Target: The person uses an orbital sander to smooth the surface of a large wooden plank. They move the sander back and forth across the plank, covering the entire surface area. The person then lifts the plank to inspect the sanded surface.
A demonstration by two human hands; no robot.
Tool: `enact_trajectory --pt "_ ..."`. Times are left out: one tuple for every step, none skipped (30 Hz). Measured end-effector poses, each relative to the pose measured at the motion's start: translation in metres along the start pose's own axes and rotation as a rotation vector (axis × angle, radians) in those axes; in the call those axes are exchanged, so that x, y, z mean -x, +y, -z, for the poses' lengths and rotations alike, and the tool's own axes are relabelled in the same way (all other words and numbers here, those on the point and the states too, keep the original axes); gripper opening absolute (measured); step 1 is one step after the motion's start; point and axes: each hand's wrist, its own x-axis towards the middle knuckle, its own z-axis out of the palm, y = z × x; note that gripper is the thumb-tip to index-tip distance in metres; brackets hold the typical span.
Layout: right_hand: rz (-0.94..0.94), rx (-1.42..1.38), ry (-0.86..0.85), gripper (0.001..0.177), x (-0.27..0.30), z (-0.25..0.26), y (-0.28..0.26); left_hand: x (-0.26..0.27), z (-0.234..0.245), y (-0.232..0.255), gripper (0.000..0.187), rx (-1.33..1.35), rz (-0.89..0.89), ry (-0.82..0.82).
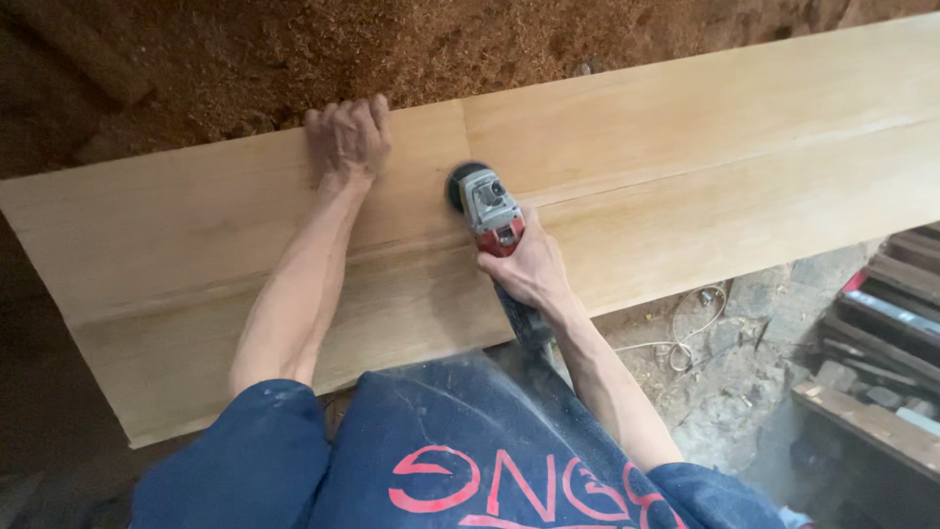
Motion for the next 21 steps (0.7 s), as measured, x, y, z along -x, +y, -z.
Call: enact_trajectory --pt "-0.002 -0.001 0.001 0.070 0.002 0.001 0.007 -0.001 0.003 0.002 0.055 -0.010 0.008 -0.005" --pt "-0.008 -0.001 0.005 0.069 0.004 0.006 0.015 -0.001 0.004 0.003 0.056 -0.017 0.013 -0.013" --pt "-0.018 -0.029 0.034 0.070 0.005 0.012 0.026 -0.001 0.007 0.003 0.055 -0.002 0.031 -0.051" --pt "-0.025 -0.056 0.066 0.071 0.005 0.022 0.038 -0.002 0.009 0.002 0.054 0.015 0.049 -0.086" --pt "-0.032 -0.082 0.097 0.072 0.005 0.032 0.051 -0.002 0.011 0.001 0.053 0.030 0.067 -0.121" --pt "-0.030 -0.130 0.132 0.071 0.005 0.042 0.064 -0.002 0.012 0.002 0.053 0.013 0.021 -0.054" --pt "-0.028 -0.178 0.167 0.070 0.003 0.052 0.076 -0.001 0.014 0.002 0.053 -0.003 -0.024 0.014" --pt "-0.025 -0.224 0.199 0.069 0.003 0.059 0.087 0.001 0.015 0.003 0.052 -0.019 -0.066 0.081" --pt "-0.029 -0.279 0.211 0.066 0.003 0.066 0.097 0.003 0.016 0.004 0.052 -0.022 -0.056 0.050" --pt "-0.026 -0.333 0.224 0.063 0.000 0.074 0.104 0.001 0.017 0.004 0.053 -0.026 -0.044 0.025" --pt "-0.023 -0.387 0.238 0.060 -0.001 0.077 0.108 0.000 0.018 0.005 0.053 -0.029 -0.032 0.001" --pt "-0.054 -0.424 0.232 0.058 -0.001 0.081 0.110 -0.001 0.019 0.006 0.053 -0.022 -0.032 0.001" --pt "-0.085 -0.462 0.226 0.056 -0.001 0.084 0.110 -0.002 0.020 0.007 0.053 -0.016 -0.031 0.000" --pt "-0.117 -0.497 0.217 0.053 0.001 0.084 0.107 -0.001 0.020 0.007 0.053 -0.009 -0.028 -0.001" --pt "-0.098 -0.443 0.206 0.055 0.002 0.078 0.101 -0.002 0.020 0.006 0.053 -0.017 0.007 -0.057" --pt "-0.078 -0.388 0.195 0.057 0.003 0.069 0.092 -0.004 0.020 0.006 0.054 -0.024 0.042 -0.112" --pt "-0.058 -0.332 0.185 0.059 0.003 0.058 0.081 -0.004 0.020 0.005 0.055 -0.032 0.078 -0.166" --pt "0.000 -0.300 0.177 0.065 0.005 0.040 0.066 -0.005 0.019 0.005 0.054 -0.030 0.057 -0.143" --pt "0.058 -0.267 0.169 0.070 0.005 0.020 0.050 -0.004 0.018 0.005 0.054 -0.028 0.037 -0.120" --pt "0.074 -0.191 0.119 0.073 0.006 0.005 0.035 -0.003 0.017 0.004 0.054 -0.029 0.017 -0.098" --pt "0.090 -0.115 0.069 0.075 0.009 -0.005 0.024 0.000 0.015 0.003 0.054 -0.029 -0.007 -0.068"
